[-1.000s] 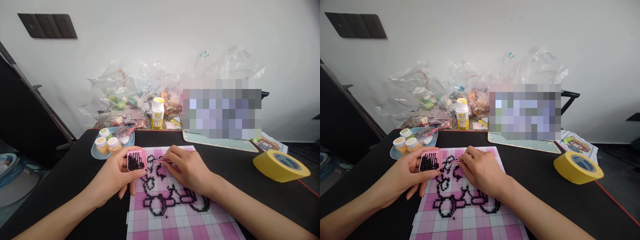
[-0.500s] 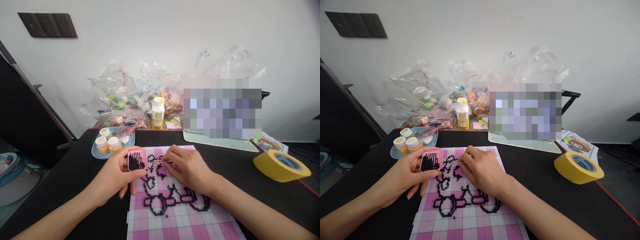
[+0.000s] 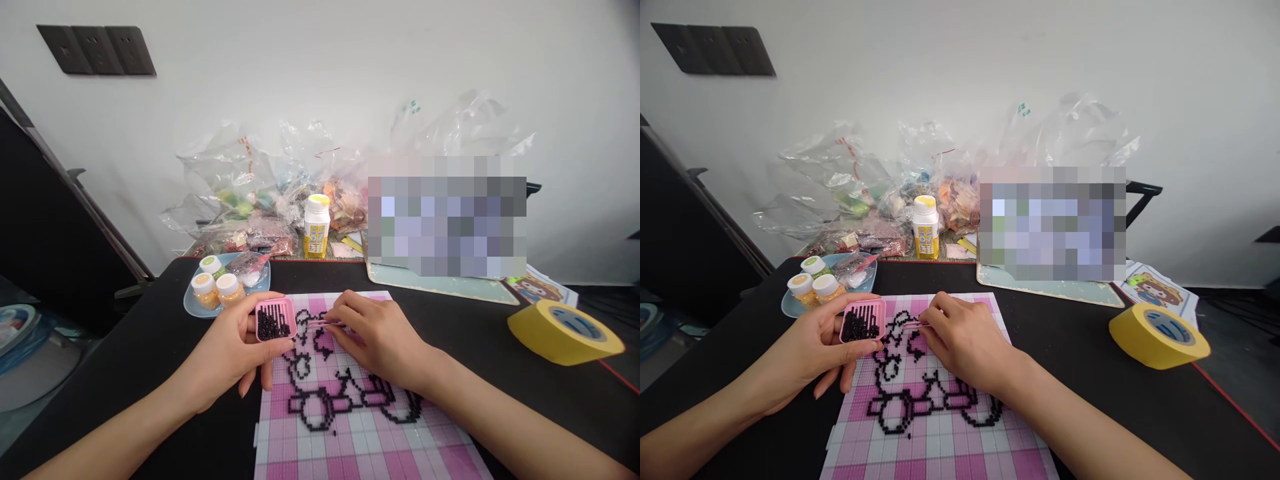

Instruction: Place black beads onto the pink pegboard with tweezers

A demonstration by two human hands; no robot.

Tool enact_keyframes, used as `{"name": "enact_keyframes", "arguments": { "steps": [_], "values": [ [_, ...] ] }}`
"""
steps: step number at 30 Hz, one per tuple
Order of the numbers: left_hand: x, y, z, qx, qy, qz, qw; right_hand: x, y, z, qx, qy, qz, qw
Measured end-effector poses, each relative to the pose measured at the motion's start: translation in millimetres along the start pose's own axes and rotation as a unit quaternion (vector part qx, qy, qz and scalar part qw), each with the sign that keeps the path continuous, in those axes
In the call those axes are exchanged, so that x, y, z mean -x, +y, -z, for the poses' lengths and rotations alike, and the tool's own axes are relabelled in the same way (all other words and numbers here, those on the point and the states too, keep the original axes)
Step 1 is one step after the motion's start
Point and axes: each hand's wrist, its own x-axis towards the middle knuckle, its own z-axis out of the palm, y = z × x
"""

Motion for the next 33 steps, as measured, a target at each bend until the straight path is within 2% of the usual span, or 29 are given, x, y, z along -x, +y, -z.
{"name": "enact_keyframes", "arguments": {
  "steps": [19,27,33],
  "values": [
    [-2.2,-0.8,0.8,0.011,-0.006,-0.002,1.000,0.2,2.0,-2.2,-0.006,0.006,0.005,1.000],
    [-1.3,0.9,-0.9,0.009,-0.019,-0.005,1.000,-2.1,-5.0,1.4,-0.044,0.081,0.014,0.996],
    [-1.7,-0.1,-0.8,0.006,-0.047,0.003,0.999,-3.2,-10.6,-0.2,-0.068,0.076,0.043,0.994]
  ]
}}
